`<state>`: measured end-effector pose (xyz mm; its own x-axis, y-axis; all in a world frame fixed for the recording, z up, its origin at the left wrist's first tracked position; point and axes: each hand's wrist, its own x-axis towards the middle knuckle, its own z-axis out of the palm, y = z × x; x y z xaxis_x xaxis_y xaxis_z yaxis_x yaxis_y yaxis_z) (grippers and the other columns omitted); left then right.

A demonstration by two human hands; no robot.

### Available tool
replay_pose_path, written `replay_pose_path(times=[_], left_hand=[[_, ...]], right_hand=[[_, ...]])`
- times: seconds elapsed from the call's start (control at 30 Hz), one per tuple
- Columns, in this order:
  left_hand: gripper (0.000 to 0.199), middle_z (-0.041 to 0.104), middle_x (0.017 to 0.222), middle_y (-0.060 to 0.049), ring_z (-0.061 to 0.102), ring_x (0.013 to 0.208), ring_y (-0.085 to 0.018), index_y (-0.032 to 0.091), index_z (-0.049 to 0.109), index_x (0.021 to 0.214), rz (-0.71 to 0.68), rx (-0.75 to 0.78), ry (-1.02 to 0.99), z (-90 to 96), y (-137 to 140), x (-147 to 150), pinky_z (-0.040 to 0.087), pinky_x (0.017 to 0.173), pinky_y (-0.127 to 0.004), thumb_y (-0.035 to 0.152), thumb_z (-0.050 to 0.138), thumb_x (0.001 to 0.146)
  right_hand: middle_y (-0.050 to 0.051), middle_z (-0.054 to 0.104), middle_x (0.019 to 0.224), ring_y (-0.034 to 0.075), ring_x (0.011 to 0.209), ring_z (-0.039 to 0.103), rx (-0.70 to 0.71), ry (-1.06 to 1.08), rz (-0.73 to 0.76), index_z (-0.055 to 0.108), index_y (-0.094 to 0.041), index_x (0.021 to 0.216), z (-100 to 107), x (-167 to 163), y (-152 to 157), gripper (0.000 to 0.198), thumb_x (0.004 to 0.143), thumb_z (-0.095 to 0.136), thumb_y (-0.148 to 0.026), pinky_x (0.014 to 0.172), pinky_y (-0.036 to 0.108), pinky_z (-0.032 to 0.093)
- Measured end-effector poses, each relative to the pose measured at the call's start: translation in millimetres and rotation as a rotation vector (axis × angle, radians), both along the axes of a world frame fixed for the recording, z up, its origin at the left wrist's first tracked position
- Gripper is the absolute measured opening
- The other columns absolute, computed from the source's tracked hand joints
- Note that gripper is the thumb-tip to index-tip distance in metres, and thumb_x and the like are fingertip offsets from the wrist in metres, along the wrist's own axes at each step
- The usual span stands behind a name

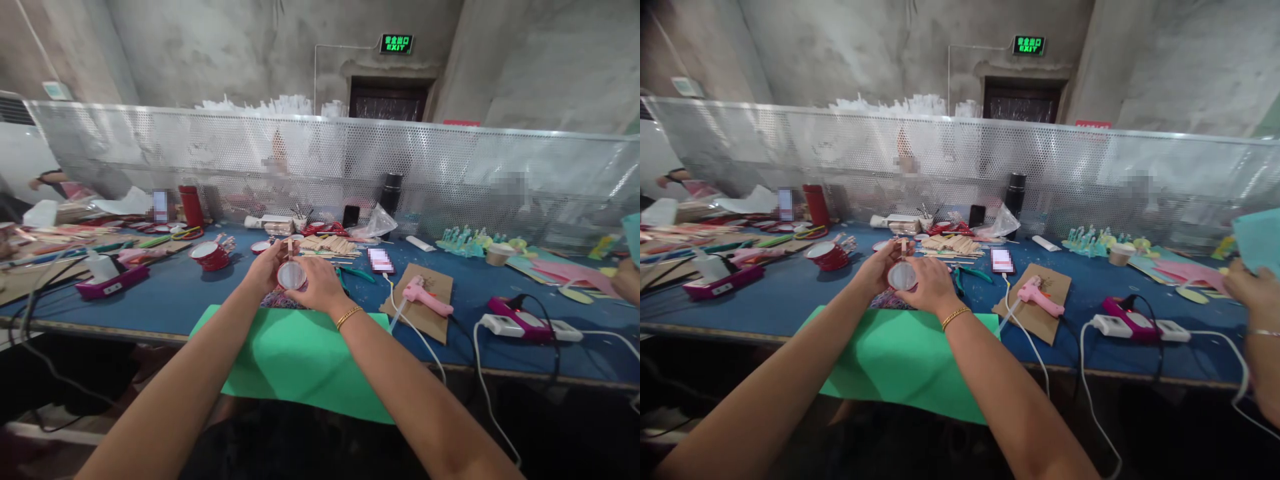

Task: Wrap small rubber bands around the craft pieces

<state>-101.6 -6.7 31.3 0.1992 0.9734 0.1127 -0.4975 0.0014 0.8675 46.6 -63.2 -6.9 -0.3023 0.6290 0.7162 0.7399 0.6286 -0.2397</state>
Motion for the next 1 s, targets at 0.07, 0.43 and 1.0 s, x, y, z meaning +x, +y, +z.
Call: replay_pose_path(times=[0.07, 0.43, 1.0], left_hand=[[0.025, 0.075, 0.104, -0.008, 0.070, 0.090, -0.018, 0.014, 0.069, 0.101, 0.008, -0.020, -0.015, -0.2, 0.9, 0.3, 0.056, 0.077, -0.029, 0.032, 0.052, 0.097], [0.020, 0.075, 0.097, -0.005, 0.069, 0.082, -0.015, 0.016, 0.068, 0.106, 0.023, -0.002, -0.067, -4.8, 9.7, -2.6, 0.055, 0.074, -0.026, 0.029, 0.063, 0.091], [0.022, 0.075, 0.098, -0.005, 0.069, 0.081, -0.015, 0.018, 0.069, 0.104, -0.011, -0.030, -0.068, -2.5, 4.7, -3.8, 0.054, 0.075, -0.027, 0.034, 0.058, 0.095]], right_hand=[[0.011, 0.062, 0.131, 0.029, 0.122, 0.054, 0.004, -0.001, 0.007, 0.050, -0.019, 0.136, 0.2, -0.5, -0.5, 0.073, 0.075, 0.077, -0.047, 0.110, 0.044, 0.038], [0.012, 0.062, 0.129, 0.030, 0.119, 0.053, 0.015, -0.005, 0.041, 0.052, -0.017, 0.136, 1.3, -1.5, -1.5, 0.074, 0.074, 0.078, -0.048, 0.109, 0.046, 0.038], [0.012, 0.061, 0.131, 0.028, 0.121, 0.053, 0.013, -0.015, 0.038, 0.051, -0.016, 0.137, 0.2, -1.7, -3.5, 0.074, 0.075, 0.078, -0.046, 0.111, 0.046, 0.037]])
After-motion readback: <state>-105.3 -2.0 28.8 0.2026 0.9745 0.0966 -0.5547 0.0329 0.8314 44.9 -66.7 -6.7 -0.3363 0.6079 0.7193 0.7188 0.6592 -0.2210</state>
